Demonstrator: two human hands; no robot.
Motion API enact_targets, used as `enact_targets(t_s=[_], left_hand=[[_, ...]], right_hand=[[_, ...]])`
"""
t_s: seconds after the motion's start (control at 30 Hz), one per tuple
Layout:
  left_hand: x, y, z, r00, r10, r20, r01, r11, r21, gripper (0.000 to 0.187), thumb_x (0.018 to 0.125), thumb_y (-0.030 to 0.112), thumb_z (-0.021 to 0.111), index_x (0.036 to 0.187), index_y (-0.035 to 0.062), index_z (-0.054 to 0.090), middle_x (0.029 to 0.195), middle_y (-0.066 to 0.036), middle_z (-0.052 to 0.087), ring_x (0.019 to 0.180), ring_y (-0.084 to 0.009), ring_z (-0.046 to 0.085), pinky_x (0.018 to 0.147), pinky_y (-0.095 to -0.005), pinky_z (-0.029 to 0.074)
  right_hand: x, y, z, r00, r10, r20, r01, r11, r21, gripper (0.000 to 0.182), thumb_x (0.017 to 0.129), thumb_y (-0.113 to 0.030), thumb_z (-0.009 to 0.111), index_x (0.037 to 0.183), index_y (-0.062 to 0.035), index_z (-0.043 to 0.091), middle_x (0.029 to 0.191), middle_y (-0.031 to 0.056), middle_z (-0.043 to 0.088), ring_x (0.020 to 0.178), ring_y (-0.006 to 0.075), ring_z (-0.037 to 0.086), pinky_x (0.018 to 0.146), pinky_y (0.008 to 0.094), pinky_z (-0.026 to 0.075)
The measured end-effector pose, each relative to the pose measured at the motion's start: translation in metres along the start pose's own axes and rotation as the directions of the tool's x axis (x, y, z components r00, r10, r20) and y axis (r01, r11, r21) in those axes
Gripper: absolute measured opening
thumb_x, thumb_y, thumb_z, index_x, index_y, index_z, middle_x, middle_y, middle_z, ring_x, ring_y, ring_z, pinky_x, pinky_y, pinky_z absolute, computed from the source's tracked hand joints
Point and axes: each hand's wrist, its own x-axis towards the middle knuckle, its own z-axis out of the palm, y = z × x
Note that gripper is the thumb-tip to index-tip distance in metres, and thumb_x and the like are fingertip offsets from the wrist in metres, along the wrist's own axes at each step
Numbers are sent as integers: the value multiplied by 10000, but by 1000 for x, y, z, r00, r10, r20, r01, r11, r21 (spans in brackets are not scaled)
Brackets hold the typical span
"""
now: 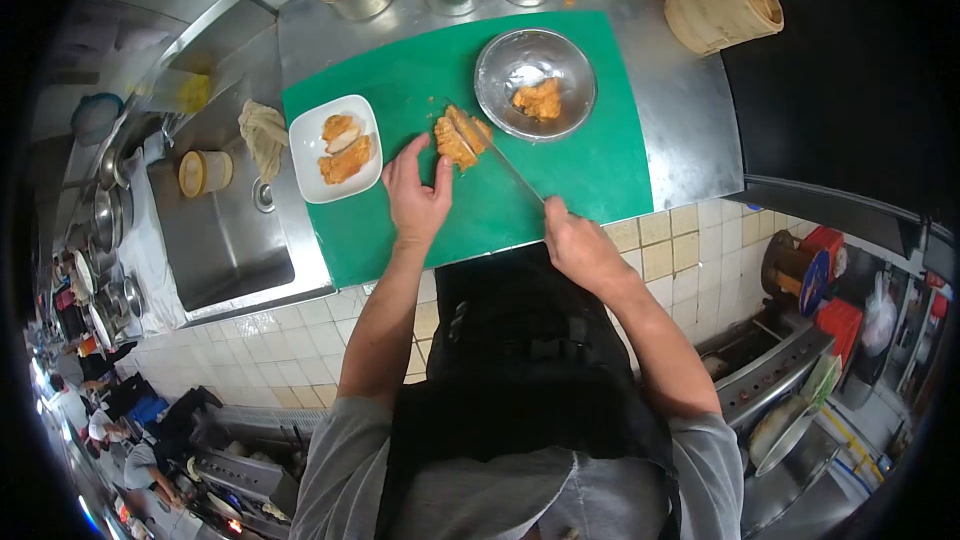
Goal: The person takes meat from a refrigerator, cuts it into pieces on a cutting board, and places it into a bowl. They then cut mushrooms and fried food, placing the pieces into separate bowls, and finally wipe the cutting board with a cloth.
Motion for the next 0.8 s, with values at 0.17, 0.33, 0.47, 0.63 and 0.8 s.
enact_targets(t_s=[0.17, 0.33, 0.47, 0.63, 0.8], left_hand=[[0, -5, 2, 1000, 4, -5, -4, 995, -97, 260, 919, 216, 763, 1150, 108, 712, 1083, -66, 748, 1011, -261, 687, 948, -417, 445], [1, -2, -1, 1000, 10, -18, -12, 993, -116, 244, 899, 200, 787, 1117, 109, 725, 1069, -43, 750, 989, -247, 687, 916, -390, 460], [0, -4, 0, 1000, -8, -20, 5, 990, -141, 256, 889, 195, 808, 1123, 114, 745, 1088, -46, 758, 1015, -243, 701, 934, -381, 471], [0, -6, 2, 999, -29, -35, 24, 988, -150, 236, 878, 187, 806, 1094, 115, 746, 1070, -44, 754, 979, -253, 693, 914, -387, 480], [2, -4, 3, 999, -15, -51, 8, 990, -140, 219, 873, 195, 802, 1066, 112, 741, 1045, -42, 748, 944, -264, 682, 894, -395, 486]], right_hand=[[-3, -11, -2, 994, -92, -55, 89, 994, -60, 167, 977, -25, 558, 1065, 13, 421, 749, 305, 658, 759, 527, 667, 670, 614, 532], [1, -14, 4, 990, -140, -31, 136, 986, -101, 168, 974, -23, 565, 1060, 14, 426, 742, 301, 658, 747, 524, 667, 657, 610, 536], [8, -5, 14, 987, -160, -13, 156, 978, -138, 181, 960, -15, 572, 1066, 13, 428, 747, 297, 662, 746, 523, 667, 657, 614, 535], [23, -14, 14, 989, -147, 6, 146, 974, -174, 198, 939, -2, 572, 1073, 12, 427, 760, 292, 669, 751, 521, 668, 667, 619, 534], [20, -14, 8, 989, -145, 2, 143, 973, -179, 199, 936, 2, 570, 1076, 10, 428, 777, 295, 671, 758, 518, 669, 673, 615, 532]])
